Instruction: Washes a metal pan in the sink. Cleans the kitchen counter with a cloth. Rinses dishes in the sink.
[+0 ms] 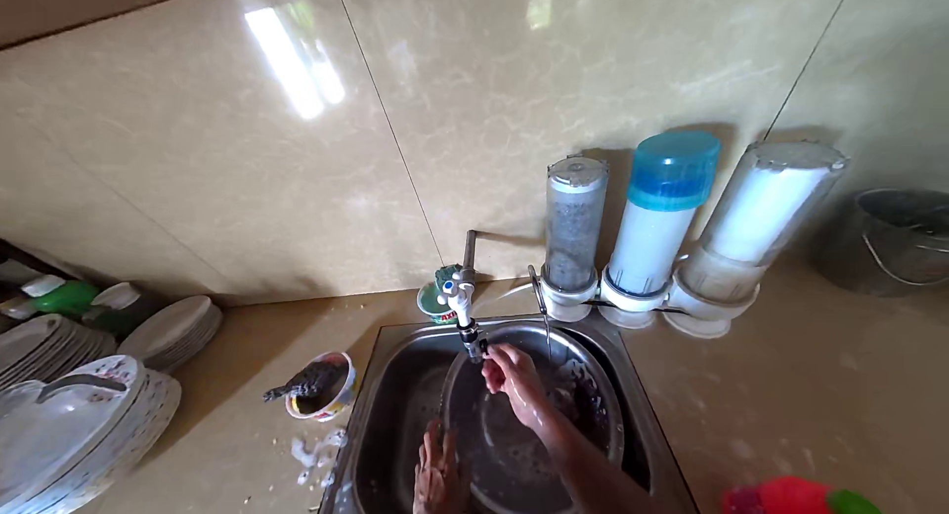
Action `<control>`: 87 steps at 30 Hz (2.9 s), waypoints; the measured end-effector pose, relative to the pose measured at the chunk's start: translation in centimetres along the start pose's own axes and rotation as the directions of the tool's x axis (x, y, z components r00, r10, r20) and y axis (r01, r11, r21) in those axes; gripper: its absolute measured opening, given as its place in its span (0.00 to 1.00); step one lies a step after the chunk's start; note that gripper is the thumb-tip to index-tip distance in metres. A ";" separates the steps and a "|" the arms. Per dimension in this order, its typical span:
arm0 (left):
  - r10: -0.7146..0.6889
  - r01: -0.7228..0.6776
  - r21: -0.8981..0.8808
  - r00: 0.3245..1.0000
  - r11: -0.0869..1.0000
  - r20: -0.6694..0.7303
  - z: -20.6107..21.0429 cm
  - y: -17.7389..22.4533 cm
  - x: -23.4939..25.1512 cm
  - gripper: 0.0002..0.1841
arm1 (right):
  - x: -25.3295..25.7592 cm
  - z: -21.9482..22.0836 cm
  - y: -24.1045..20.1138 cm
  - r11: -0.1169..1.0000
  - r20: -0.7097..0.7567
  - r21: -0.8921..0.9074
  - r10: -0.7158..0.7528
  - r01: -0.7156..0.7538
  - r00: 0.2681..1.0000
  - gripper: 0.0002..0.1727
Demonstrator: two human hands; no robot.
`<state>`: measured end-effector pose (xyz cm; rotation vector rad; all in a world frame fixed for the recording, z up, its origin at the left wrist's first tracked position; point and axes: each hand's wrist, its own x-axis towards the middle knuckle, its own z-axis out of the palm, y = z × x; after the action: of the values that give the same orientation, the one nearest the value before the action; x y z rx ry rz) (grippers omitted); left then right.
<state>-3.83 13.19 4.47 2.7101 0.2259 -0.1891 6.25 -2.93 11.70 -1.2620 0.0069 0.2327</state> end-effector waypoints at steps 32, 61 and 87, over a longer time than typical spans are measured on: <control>-0.254 0.249 0.054 0.954 0.967 0.157 0.1 2.0 1.8 0.30 | 1.6 -4.8 1.0 0.268 0.142 -0.954 0.008 0.135 0.990 0.28; 0.025 0.129 -0.820 0.985 0.558 0.172 -1.8 5.5 9.9 0.20 | -1.4 -2.5 9.2 0.935 -0.204 0.310 0.242 -0.173 0.949 0.25; 0.187 -0.255 0.080 0.858 0.964 0.479 4.0 2.5 8.2 0.29 | -3.1 -4.7 8.7 0.030 -0.198 -0.964 0.587 -0.265 0.785 0.25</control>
<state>4.24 10.40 0.48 2.6977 -0.2523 -0.8048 2.28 -5.39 2.50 -2.5761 0.0260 1.1284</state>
